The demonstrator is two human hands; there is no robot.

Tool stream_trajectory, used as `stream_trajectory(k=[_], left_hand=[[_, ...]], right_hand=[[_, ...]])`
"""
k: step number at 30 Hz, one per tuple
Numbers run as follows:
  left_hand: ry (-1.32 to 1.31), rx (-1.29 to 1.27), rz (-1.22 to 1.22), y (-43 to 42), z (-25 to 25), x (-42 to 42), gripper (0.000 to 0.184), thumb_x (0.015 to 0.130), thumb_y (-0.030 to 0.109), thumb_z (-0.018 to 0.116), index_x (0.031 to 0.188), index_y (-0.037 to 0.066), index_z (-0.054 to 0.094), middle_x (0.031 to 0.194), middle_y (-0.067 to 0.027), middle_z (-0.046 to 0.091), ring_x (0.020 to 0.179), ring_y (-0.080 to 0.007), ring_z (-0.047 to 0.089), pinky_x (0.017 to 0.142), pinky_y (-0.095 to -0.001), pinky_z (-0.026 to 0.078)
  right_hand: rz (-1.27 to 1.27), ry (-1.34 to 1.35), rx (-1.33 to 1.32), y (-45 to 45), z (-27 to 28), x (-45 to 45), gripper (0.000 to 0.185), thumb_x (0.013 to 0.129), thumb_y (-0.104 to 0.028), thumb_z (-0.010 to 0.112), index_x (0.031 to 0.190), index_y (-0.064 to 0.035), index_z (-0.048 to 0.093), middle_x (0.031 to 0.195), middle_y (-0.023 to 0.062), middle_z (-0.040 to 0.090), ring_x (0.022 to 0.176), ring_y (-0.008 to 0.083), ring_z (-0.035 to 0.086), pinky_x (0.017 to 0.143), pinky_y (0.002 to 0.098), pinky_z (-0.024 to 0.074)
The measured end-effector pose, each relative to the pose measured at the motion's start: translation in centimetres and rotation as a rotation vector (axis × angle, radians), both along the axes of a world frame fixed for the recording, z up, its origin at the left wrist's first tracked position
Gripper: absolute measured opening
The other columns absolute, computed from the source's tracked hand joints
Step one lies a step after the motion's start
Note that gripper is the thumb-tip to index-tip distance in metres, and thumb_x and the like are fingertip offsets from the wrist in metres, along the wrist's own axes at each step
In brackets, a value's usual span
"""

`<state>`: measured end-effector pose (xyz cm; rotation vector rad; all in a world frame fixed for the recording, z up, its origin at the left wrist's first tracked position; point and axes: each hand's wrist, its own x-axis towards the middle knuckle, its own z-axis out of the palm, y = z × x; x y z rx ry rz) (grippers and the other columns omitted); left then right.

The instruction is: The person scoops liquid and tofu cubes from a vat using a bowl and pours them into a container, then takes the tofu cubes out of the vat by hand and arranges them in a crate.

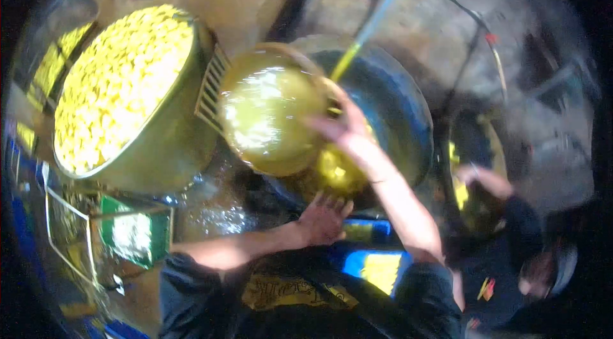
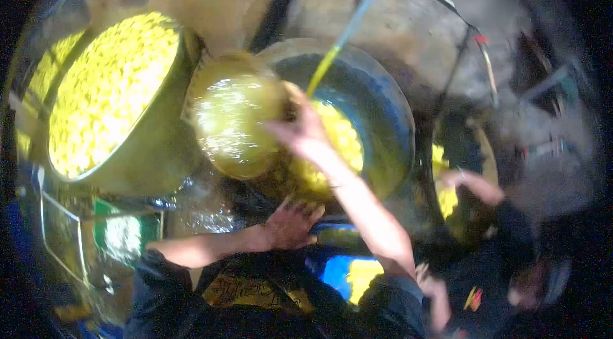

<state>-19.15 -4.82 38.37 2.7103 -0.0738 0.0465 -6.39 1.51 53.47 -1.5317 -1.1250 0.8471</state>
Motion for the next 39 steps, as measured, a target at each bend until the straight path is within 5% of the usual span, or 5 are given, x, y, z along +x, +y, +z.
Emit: stream_trajectory(k=[8,17,27,34,39], left_hand=[[-0.698,0.055,0.266,-2.2,-4.3,-1.2,0.048,0.076,0.033,0.066,0.114,0.004,0.056,0.095,-0.0172,0.057,0.092,-0.0351,0.054,0.083,-0.0483,0.04],[-0.25,0.062,0.308,-1.9,-3.7,-1.1,0.055,0.078,0.038,0.067,0.12,0.005,0.055,0.112,-0.0163,0.059,0.109,-0.0327,0.052,0.097,-0.0451,0.037],[-0.435,0.35,0.38,-4.4,-3.5,-0.5,0.047,0.077,0.029,0.07,0.116,0.006,0.056,0.104,-0.0156,0.061,0.102,-0.0349,0.055,0.092,-0.0465,0.039],[-0.591,0.521,0.549,-19.6,-12.0,-6.5,0.072,0.085,0.032,0.06,0.146,0.008,0.03,0.152,-0.0202,0.022,0.135,-0.0366,0.032,0.104,-0.0544,0.032],[0.5,0.212,0.411,-35.4,-28.3,-17.5,0.059,0.086,0.031,0.057,0.137,0.005,0.042,0.141,-0.0214,0.038,0.124,-0.0363,0.045,0.1,-0.0558,0.038]], right_hand=[[-0.074,-0.757,0.443,-2.2,-5.4,-27.1,0.108,0.046,-0.008,0.082,0.142,-0.0146,0.033,0.144,0.0355,0.013,0.131,0.0559,0.02,0.075,0.05,0.0593],[-0.783,-0.879,0.352,-31.8,1.0,-18.9,0.1,0.052,-0.024,0.086,0.137,-0.0021,0.039,0.129,0.0207,0.047,0.118,0.0348,0.048,0.102,0.0435,0.0384],[-2.048,0.062,-0.149,-78.3,-15.0,-42.5,0.071,0.085,-0.024,0.066,0.144,-0.0015,0.033,0.144,0.014,0.039,0.129,0.0272,0.038,0.109,0.0386,0.0281],[-2.499,0.612,0.024,-92.4,-19.7,-52.5,0.06,0.086,-0.04,0.059,0.136,-0.0089,0.046,0.128,0.0099,0.054,0.108,0.0263,0.055,0.091,0.0409,0.0467],[-2.312,0.721,0.415,-103.0,-19.3,-41.8,0.061,0.084,-0.041,0.061,0.136,-0.0138,0.043,0.128,0.0094,0.052,0.108,0.0257,0.057,0.067,0.0375,0.0556]])
